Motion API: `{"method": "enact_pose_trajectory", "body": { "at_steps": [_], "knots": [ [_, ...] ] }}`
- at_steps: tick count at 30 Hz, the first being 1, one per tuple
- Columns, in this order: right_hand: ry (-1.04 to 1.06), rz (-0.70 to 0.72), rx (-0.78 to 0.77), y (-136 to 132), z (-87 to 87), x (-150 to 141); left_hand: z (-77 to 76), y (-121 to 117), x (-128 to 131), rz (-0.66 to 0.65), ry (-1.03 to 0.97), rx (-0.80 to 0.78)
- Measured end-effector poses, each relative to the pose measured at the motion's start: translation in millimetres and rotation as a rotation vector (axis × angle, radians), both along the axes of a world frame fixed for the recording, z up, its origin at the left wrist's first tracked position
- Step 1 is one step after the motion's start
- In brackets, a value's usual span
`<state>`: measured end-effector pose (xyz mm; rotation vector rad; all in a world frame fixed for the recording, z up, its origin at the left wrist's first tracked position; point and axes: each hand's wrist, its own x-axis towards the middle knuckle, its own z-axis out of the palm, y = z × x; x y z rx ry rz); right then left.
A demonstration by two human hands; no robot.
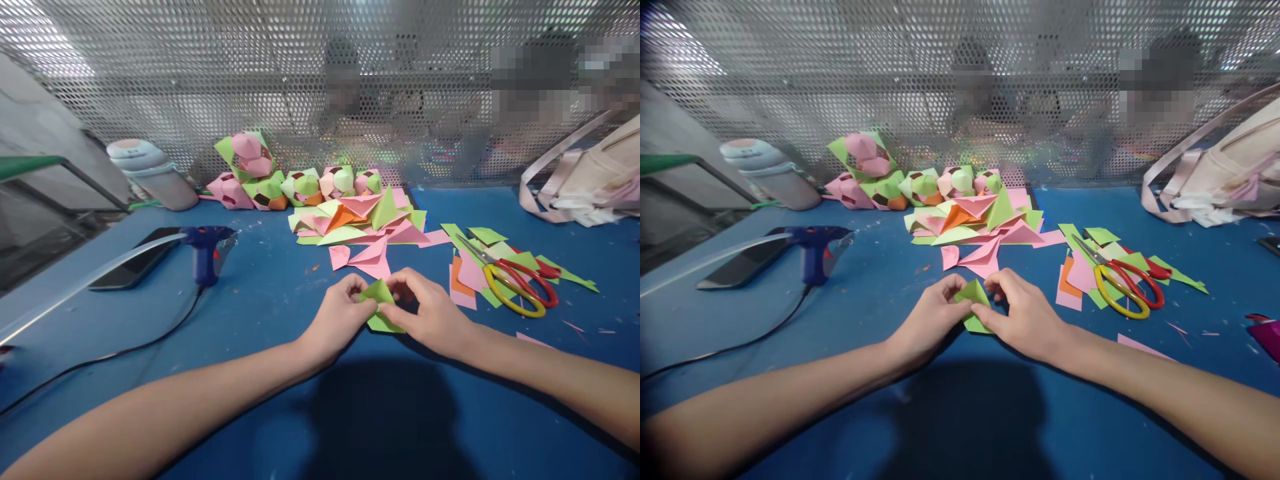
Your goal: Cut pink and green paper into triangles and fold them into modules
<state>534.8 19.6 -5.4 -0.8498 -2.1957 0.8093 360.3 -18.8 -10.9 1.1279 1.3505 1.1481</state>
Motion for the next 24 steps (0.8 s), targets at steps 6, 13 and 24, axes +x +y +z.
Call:
{"method": "enact_pose_trajectory", "body": {
  "at_steps": [6, 13, 24],
  "knots": [
    [0.127, -0.031, 0.056, 0.9, -11.6, -5.6, 2.5, -3.8, 2.5, -0.044, -0.052, -0.020],
    [0.209, 0.089, 0.155, -0.2, -13.8, -2.6, 4.4, -4.6, -0.7, -0.092, -0.078, -0.047],
    [0.176, 0.020, 0.143, -0.7, -14.8, -2.6, 5.3, -4.6, 2.5, -0.046, 0.043, -0.046]
  ]
}}
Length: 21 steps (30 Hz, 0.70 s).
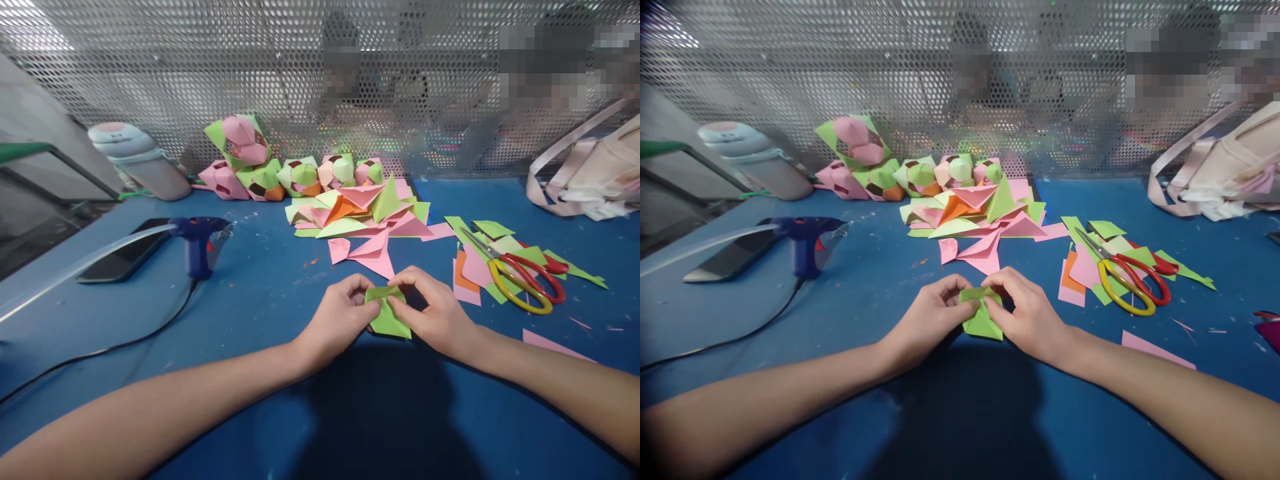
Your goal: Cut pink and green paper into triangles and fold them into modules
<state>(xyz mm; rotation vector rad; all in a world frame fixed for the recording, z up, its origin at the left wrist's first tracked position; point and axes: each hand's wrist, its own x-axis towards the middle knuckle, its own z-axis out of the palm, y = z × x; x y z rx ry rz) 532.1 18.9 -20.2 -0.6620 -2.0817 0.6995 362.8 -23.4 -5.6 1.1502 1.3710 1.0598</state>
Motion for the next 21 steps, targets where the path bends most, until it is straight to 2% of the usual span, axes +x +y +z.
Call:
{"method": "enact_pose_trajectory", "body": {
  "at_steps": [8, 11, 17, 21],
  "knots": [
    [0.079, 0.139, 0.087, 0.0, -0.4, 1.5, -3.4, 1.2, -4.1, -0.020, -0.029, -0.004],
    [0.055, 0.139, -0.004, -1.3, 1.6, 1.6, -4.0, 0.7, -3.8, -0.030, -0.026, -0.007],
    [-0.028, 0.013, -0.213, -1.9, 1.7, -1.9, -6.1, -0.4, -3.3, -0.052, -0.003, 0.039],
    [-0.045, 0.005, -0.253, -3.2, 0.8, -2.7, -7.3, -0.4, -4.0, -0.047, 0.039, 0.060]
  ]
}}
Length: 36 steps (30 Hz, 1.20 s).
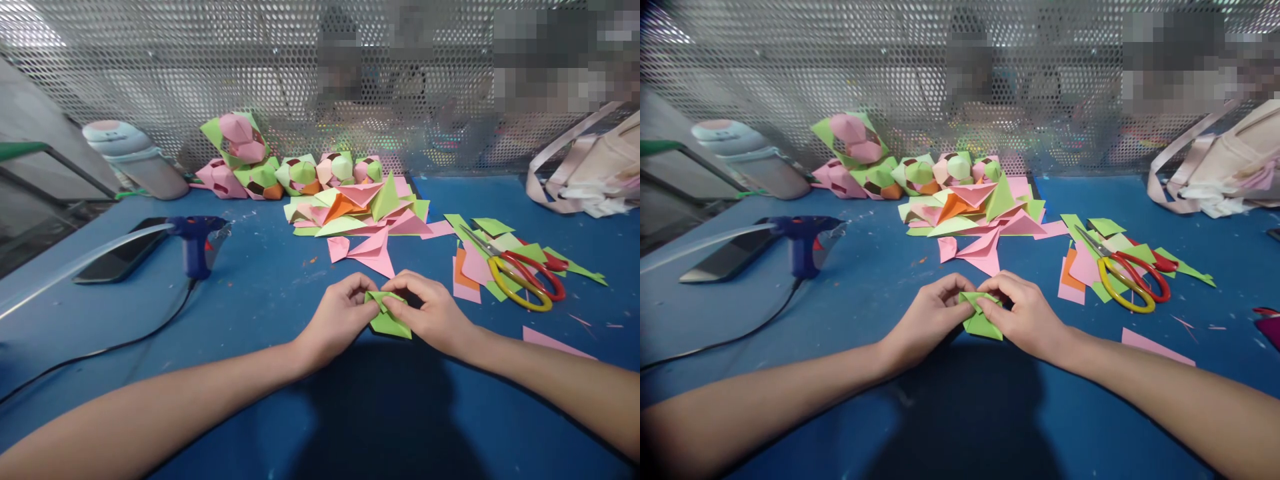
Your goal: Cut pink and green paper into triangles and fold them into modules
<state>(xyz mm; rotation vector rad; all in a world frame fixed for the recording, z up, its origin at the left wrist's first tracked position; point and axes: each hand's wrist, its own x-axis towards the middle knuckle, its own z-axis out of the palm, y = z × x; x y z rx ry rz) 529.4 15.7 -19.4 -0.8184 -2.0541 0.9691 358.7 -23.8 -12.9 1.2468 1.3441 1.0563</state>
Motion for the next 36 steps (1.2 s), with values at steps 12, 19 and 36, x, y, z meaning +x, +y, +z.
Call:
{"method": "enact_pose_trajectory", "body": {
  "at_steps": [12, 19, 36],
  "knots": [
    [0.022, -0.047, 0.031, 1.9, 3.4, 0.8, 8.6, -4.2, 1.7, -0.052, -0.113, 0.003],
    [0.039, -0.081, 0.002, 3.3, 2.4, 1.8, 8.7, -2.4, -2.8, -0.028, 0.106, 0.120],
    [0.047, -0.103, -0.031, 2.4, 3.1, 2.2, 7.0, -3.6, -2.9, -0.038, 0.169, 0.165]
  ]
}}
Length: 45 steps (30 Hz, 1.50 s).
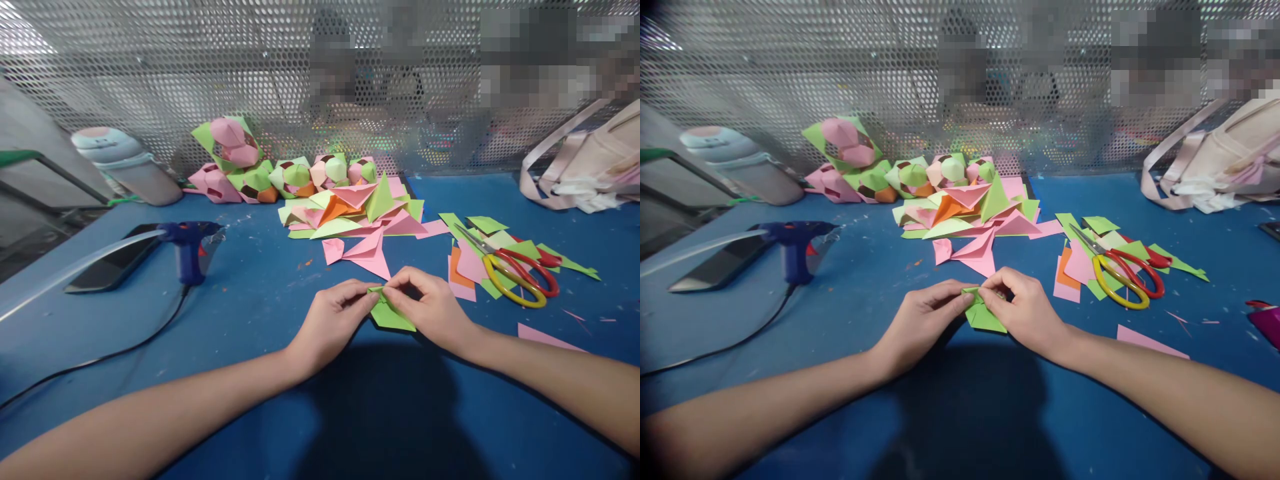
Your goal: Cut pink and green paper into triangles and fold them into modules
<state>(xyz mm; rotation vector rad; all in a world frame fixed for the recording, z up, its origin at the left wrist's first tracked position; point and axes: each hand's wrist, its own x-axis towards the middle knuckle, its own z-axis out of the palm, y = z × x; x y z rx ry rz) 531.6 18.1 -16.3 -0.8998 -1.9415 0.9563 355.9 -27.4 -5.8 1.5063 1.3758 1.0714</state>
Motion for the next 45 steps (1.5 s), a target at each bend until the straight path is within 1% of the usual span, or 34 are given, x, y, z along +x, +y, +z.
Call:
{"method": "enact_pose_trajectory", "body": {
  "at_steps": [8, 11, 16, 20, 25, 29, 34, 39, 45],
  "knots": [
    [0.015, 0.005, 0.024, 0.3, 0.2, 0.8, 0.0, 1.2, -0.6, 0.004, -0.010, -0.006],
    [0.023, 0.021, 0.013, 0.2, -0.6, 0.9, 0.3, 1.4, -1.4, 0.005, -0.031, -0.019],
    [0.035, -0.002, -0.011, 0.9, -0.6, 0.7, 0.2, 1.9, -2.1, 0.042, -0.066, -0.029],
    [0.033, 0.021, 0.014, 0.8, 1.0, 1.3, 0.4, 2.3, -1.2, 0.052, -0.061, -0.046],
    [0.026, 0.014, 0.067, -0.1, 1.2, 1.4, 0.4, 2.6, -0.3, 0.068, -0.031, 0.009],
    [0.016, 0.033, 0.088, -0.1, 0.2, 1.2, -0.9, 3.1, -0.6, 0.047, -0.075, -0.030],
    [0.001, 0.026, 0.066, 1.7, 0.0, 1.2, -2.2, 4.3, -0.6, 0.088, -0.123, -0.023],
    [0.018, 0.041, 0.082, 4.9, -1.8, 1.8, -3.1, 5.0, -0.1, 0.060, -0.162, -0.040],
    [0.011, 0.040, 0.068, 5.2, -3.4, 1.1, -6.3, 5.0, 1.9, 0.095, -0.233, -0.039]
  ]
}}
